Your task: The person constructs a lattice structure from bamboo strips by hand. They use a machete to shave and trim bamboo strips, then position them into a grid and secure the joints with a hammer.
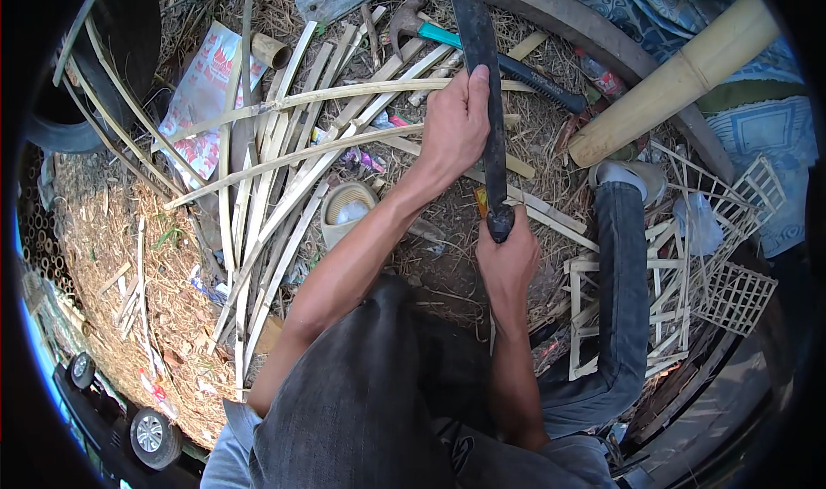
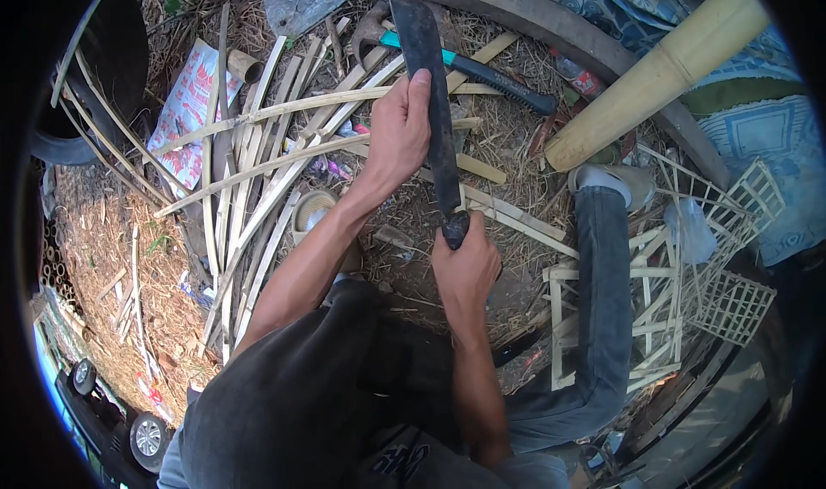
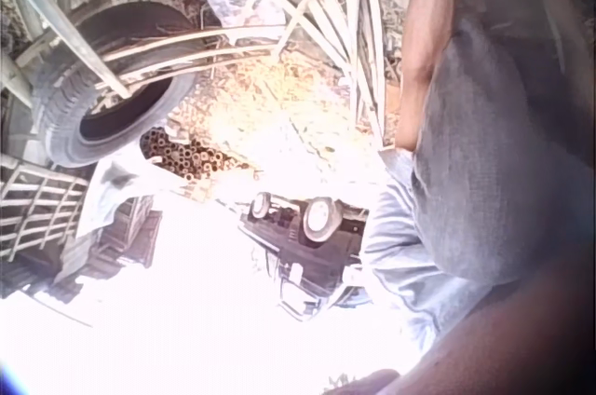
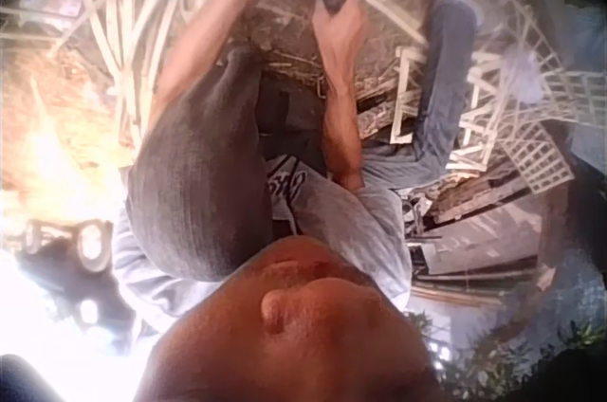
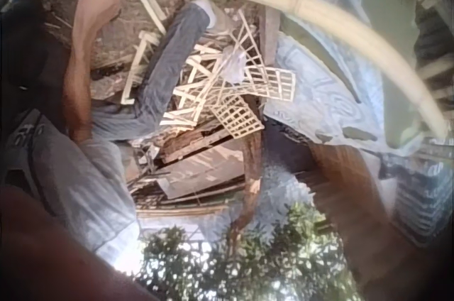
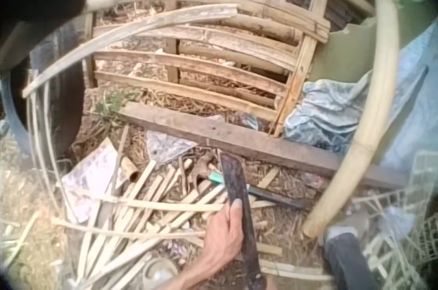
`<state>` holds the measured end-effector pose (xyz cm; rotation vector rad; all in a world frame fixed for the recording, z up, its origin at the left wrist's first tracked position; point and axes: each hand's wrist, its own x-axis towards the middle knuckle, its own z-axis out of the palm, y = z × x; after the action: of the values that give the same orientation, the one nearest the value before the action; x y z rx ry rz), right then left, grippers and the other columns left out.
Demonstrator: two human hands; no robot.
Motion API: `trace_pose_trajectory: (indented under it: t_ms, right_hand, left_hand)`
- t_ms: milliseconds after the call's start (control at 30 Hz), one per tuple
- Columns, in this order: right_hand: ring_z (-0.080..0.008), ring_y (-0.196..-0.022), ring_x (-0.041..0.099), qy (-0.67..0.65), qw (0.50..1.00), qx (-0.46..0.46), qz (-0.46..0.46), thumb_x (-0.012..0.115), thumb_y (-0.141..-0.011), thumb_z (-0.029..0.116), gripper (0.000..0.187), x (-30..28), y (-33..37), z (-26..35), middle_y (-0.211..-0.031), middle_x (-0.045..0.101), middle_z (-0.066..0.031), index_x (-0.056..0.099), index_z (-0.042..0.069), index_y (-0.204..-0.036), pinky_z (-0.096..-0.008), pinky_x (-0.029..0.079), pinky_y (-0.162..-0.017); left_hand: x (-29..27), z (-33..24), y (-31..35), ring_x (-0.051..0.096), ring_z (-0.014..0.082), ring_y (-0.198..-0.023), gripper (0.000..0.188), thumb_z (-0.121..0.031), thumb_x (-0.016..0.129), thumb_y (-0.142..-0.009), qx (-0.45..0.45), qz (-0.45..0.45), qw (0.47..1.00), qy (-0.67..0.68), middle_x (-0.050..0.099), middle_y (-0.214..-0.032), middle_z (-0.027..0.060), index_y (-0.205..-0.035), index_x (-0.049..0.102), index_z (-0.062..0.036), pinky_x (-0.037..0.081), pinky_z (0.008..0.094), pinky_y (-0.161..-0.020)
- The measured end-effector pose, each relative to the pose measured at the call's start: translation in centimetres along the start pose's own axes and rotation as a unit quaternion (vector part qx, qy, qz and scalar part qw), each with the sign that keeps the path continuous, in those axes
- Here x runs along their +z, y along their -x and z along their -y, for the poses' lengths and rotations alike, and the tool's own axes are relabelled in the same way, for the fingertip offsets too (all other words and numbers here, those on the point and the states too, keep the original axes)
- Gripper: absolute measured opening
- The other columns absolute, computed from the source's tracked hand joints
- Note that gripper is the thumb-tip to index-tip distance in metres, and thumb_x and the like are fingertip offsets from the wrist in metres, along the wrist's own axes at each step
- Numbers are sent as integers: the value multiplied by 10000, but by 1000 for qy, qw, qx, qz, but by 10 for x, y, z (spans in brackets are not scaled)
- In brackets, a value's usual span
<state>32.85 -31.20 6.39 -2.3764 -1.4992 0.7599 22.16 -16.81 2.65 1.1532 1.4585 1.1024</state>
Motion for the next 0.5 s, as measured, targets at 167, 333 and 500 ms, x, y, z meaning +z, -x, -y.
trace_pose_trajectory:
  t_ms: [167, 333, 500]
  right_hand:
    - [-465, -713, 657, 51, 998, 26, 1, 729, -825, 186, 251, -6, 2, 5, -668, 643, -230, 584, 34, -962, -553, 483, -653]
    - [-465, -720, 658, 33, 999, 21, 12, 721, -826, 176, 233, -2, 1, 4, -675, 645, -232, 573, 32, -935, -553, 479, -656]
    - [-457, -731, 662, -7, 995, 24, 95, 766, -833, 237, 320, -17, -8, 5, -703, 657, -216, 562, 35, -975, -522, 492, -673]
  left_hand:
    - [0, 9, 12, 481, 170, -513, 434, -314, 433, -1095, -21, -14, 997, 75, 502, -575, 92, -835, 546, 15, 394, 386, -516]
    - [5, 14, 17, 468, 124, -542, 455, -341, 426, -1099, -18, 3, 997, 70, 494, -584, 41, -814, 537, -4, 383, 361, -509]
    - [-3, 6, 11, 472, 107, -561, 461, -361, 396, -1107, -34, 1, 993, 115, 519, -624, 15, -861, 574, -14, 381, 337, -517]
